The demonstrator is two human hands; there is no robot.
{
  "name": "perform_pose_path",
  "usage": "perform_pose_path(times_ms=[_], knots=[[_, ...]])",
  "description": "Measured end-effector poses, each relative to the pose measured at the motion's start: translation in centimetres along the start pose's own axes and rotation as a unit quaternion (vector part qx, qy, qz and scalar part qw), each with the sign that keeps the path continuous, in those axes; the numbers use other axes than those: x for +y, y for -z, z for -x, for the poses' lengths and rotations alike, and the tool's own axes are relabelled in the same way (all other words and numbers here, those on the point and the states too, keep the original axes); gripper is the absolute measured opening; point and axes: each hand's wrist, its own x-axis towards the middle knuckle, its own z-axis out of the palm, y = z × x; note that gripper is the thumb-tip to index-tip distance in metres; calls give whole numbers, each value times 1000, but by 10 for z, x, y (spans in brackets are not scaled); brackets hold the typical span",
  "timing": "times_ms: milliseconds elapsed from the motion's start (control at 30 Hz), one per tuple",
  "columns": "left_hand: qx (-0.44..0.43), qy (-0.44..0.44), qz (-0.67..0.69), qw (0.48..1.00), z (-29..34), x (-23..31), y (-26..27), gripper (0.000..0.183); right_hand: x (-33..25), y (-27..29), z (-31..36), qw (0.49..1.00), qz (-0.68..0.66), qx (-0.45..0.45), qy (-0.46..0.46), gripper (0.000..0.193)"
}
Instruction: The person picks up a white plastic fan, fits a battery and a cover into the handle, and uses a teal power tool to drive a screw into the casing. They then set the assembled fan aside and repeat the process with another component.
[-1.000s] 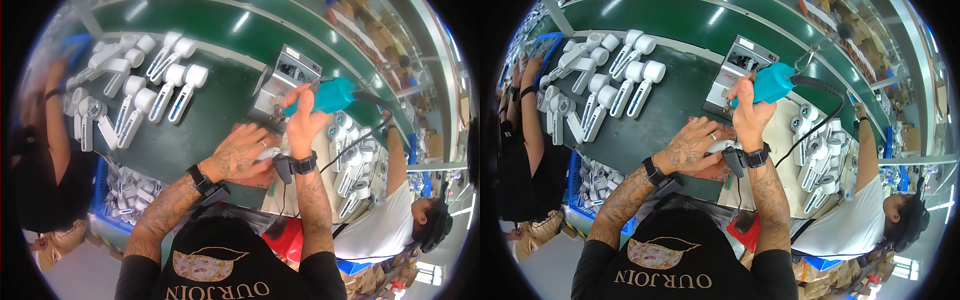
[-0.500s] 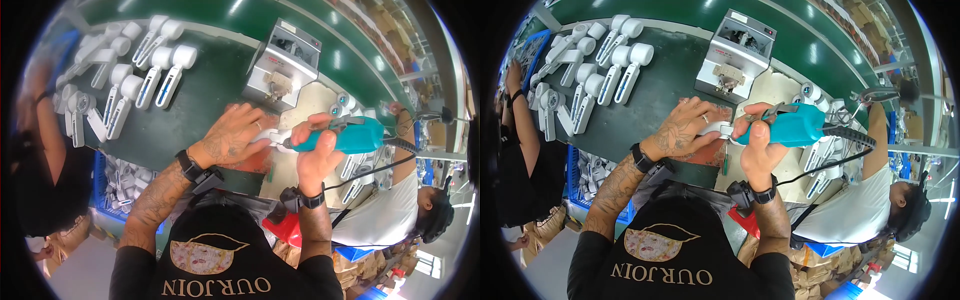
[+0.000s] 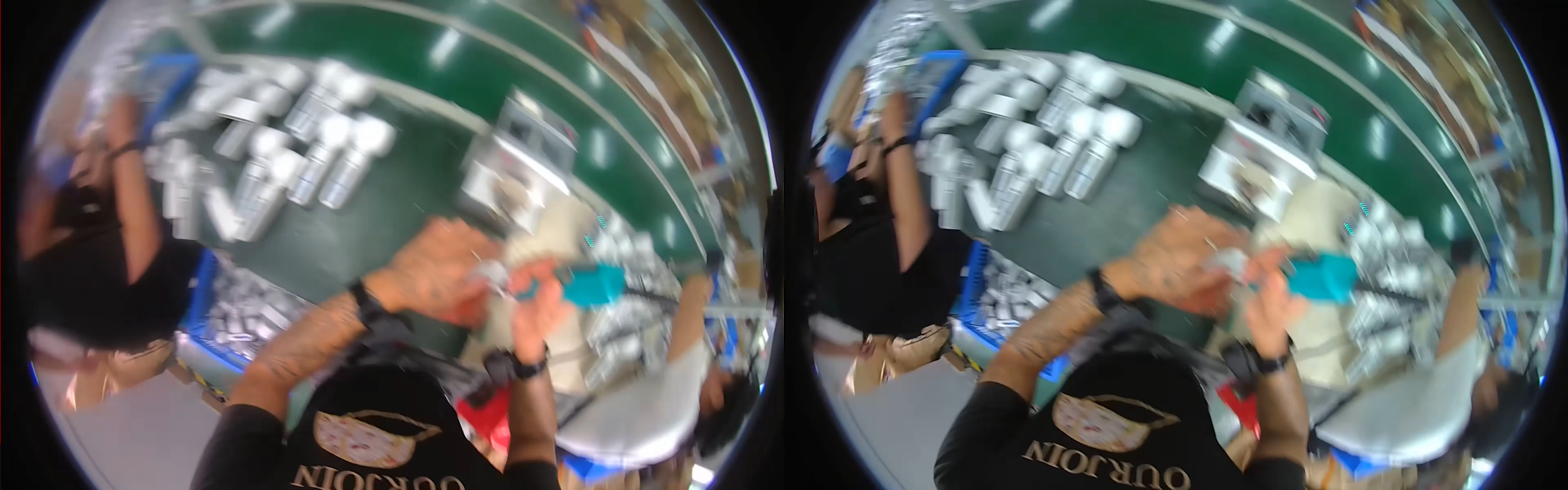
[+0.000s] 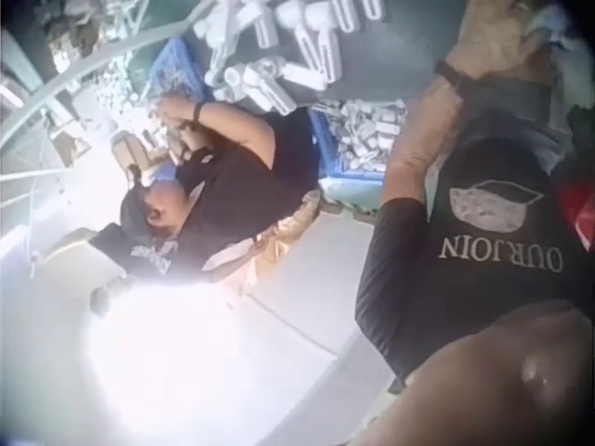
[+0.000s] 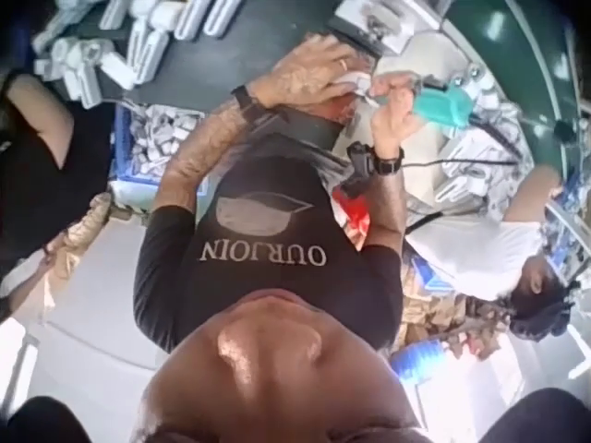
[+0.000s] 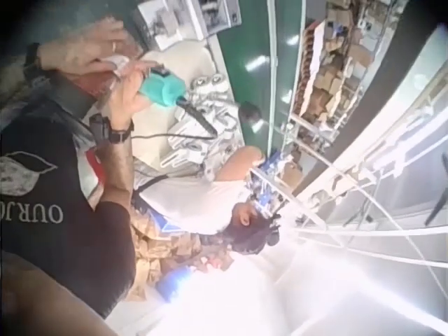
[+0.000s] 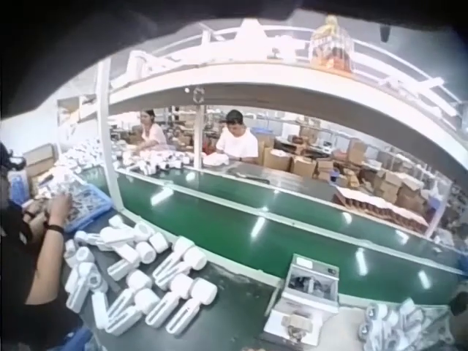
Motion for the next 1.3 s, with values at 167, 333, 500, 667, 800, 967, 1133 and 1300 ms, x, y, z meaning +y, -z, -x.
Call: perform_pose_path(times_ms=[167, 333, 500, 667, 800, 967, 1133, 1300], knots=[[-67, 12, -8, 998, 12, 8, -10, 49, -8, -4, 0, 998, -40, -14, 42, 38], [9, -67, 38, 997, 18, 26, -1, 45, -15, 1, 11, 995, -36, 93, -4, 48], [-95, -56, 55, 992, 41, 46, 11, 39, -114, -23, 23, 977, -84, 183, 75, 58], [152, 319, 110, 929, 57, 26, 113, 35, -124, -5, 49, 973, -92, 205, 48, 51], [457, 344, 108, 813, 87, -88, 168, 43, -101, 0, 59, 977, -21, 207, 41, 55], [502, 352, -10, 790, 104, -188, 263, 55, -81, 8, 65, 985, -64, 154, 49, 64], [474, 423, -193, 748, 107, -230, 286, 56, -88, 23, 81, 990, -50, 127, 23, 68], [480, 457, -273, 697, 126, -245, 309, 55, -87, 29, 95, 990, -24, 139, 20, 68]])
